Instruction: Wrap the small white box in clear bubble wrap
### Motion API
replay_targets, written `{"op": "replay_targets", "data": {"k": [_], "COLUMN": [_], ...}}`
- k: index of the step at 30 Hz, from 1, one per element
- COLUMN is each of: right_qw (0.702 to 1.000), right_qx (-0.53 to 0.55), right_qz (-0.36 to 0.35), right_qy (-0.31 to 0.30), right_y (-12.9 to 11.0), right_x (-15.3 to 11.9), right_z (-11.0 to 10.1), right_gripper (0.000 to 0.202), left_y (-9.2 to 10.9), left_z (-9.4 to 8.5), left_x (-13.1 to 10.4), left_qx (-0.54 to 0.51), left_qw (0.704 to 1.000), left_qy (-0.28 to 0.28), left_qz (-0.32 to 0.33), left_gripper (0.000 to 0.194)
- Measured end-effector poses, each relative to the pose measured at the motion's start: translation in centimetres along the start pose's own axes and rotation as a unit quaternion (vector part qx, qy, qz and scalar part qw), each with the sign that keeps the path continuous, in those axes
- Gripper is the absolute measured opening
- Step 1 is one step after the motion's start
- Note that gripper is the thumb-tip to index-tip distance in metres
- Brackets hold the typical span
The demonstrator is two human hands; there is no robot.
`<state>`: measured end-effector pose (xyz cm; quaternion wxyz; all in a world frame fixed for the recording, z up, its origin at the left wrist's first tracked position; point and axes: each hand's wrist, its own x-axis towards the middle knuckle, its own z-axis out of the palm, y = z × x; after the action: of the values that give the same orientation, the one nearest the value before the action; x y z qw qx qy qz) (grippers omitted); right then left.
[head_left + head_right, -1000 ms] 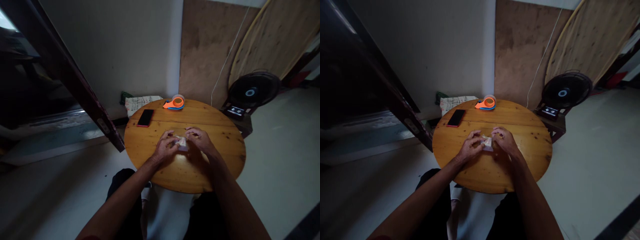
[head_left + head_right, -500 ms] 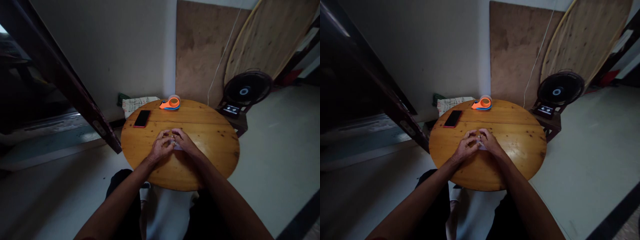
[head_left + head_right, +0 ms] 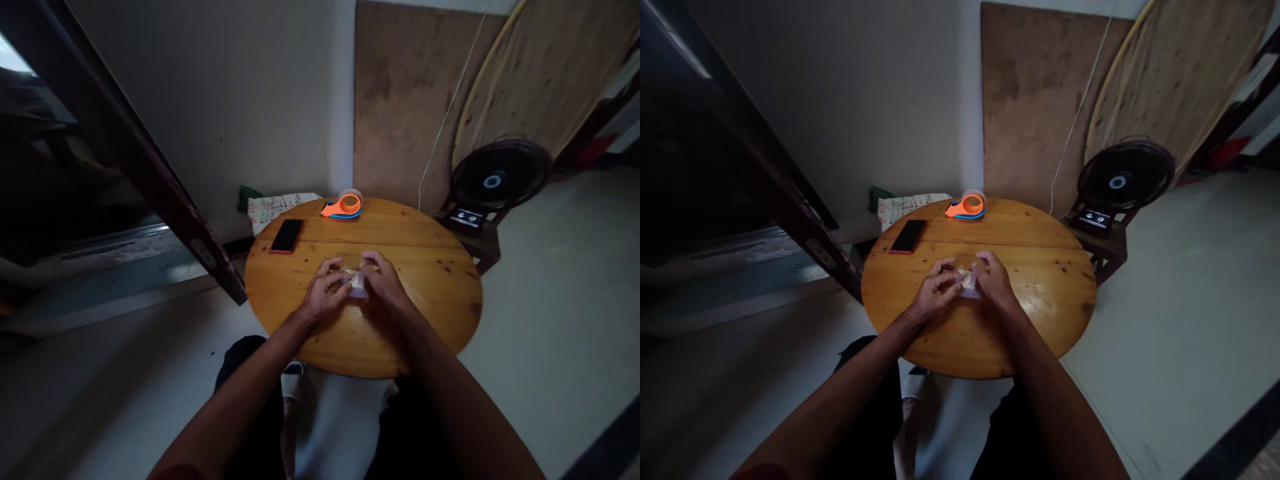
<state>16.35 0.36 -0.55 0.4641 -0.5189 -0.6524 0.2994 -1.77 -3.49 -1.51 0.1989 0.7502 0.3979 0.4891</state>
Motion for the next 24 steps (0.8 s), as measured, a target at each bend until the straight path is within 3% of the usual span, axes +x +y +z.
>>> {"op": "replay_targets", "data": {"k": [8, 13, 17, 24], "right_qw": [0.993, 0.985, 0.987, 0.987], "right_qx": [0.021, 0.1, 0.122, 0.102], "right_qz": [0.036, 0.101, 0.085, 0.065], "right_qy": [-0.111, -0.093, -0.064, -0.109], "right_y": [-0.3, -1.3, -1.7, -0.9], "right_x": [-0.1, -0.2, -0.4, -0.3], "right_z": [0.8, -0.4, -0.5, 0.2], "right_gripper": [0.051, 0.051, 0.042, 0.047], "left_y": [0.2, 0.1, 0.3, 0.4], "left_z": [0.0, 0.1, 0.0, 0.1], "left_x": [0.2, 0.2, 0.2, 0.3], "left_qx": [0.013, 0.015, 0.019, 0.011], "left_qw": [1.0, 1.0, 1.0, 1.0], "left_qy": [0.001, 0.001, 0.005, 0.001], "left_qz": [0.006, 0.006, 0.0, -0.004], "left_gripper": [0.015, 0.015, 0.016, 0.011]}}
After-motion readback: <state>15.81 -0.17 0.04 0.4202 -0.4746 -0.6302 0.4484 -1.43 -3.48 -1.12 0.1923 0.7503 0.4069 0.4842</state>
